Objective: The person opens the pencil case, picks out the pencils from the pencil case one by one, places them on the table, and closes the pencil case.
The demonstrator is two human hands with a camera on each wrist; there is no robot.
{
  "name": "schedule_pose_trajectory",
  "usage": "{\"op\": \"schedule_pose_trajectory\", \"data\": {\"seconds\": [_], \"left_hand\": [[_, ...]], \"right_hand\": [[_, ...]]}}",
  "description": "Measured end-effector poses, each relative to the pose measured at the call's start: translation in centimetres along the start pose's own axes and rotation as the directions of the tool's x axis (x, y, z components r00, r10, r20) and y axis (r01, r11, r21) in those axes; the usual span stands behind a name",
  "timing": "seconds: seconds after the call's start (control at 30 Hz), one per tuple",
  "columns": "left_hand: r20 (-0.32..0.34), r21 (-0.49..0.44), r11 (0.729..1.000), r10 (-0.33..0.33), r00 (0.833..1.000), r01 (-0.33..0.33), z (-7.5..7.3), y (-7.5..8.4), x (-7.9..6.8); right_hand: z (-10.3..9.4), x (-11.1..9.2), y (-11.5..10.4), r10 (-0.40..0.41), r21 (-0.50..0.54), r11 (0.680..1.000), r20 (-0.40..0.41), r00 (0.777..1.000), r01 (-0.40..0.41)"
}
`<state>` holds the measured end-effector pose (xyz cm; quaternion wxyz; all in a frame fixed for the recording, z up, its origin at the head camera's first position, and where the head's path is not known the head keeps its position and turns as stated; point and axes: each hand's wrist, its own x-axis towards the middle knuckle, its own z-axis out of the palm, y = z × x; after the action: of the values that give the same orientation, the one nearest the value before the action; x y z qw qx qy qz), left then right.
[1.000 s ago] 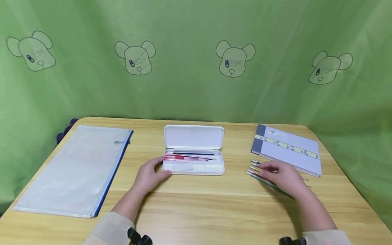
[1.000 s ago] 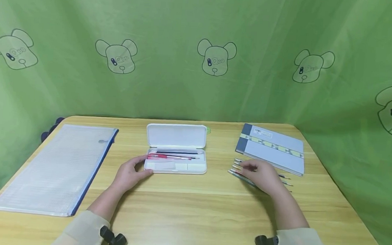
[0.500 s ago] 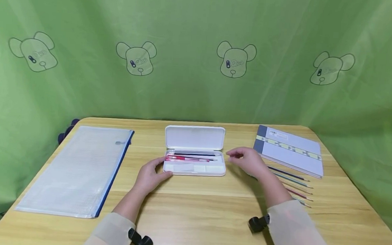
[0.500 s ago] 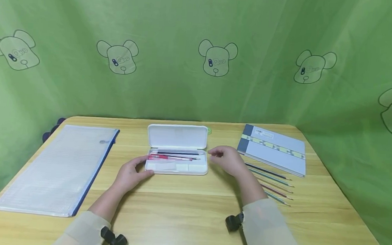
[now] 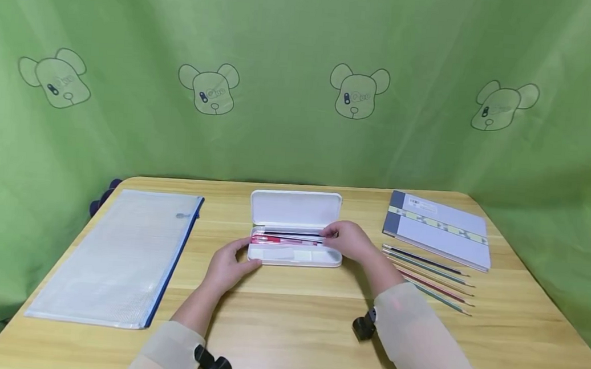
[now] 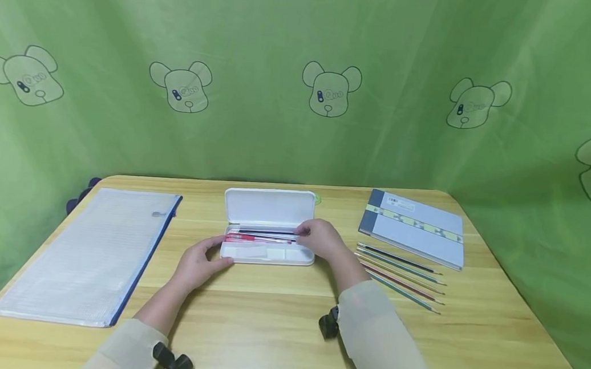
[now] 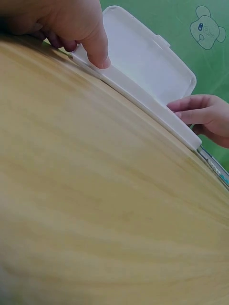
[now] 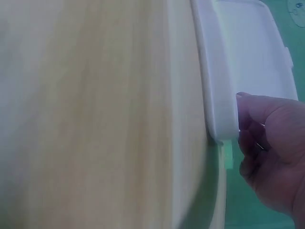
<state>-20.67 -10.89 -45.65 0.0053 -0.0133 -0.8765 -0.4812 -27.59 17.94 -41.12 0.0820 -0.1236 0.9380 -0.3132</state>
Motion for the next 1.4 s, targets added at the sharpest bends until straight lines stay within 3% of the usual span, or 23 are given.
{"op": "schedule_pose_trajectory", "data": {"seconds": [0.43,0.6,1.1,1.4], "left_hand": [[0.001,0.005,1.0,0.0,1.0,0.0,0.1,0.1,-0.1],[-0.006,0.007,1.0,0.02,1.0,-0.02,0.0,0.1,0.0],[0.002,0.019,1.0,0.006,1.0,-0.006,0.1,0.0,0.1],[0.003,0.015,1.0,0.004,1.0,-0.005,-0.1,0.0,0.1]], "right_hand": [[0.0,1.0,-1.3,0.051,-0.186,0.982,0.095,0.994,-0.032],[-0.1,0.8,-1.4,0.024,-0.211,0.977,0.1,0.995,-0.002],[-0.5,-0.1,0.6,-0.031,0.019,0.999,0.04,0.999,0.03],[-2.0,-2.2,1.5,-0.075,0.078,0.994,-0.021,0.997,0.077]]}}
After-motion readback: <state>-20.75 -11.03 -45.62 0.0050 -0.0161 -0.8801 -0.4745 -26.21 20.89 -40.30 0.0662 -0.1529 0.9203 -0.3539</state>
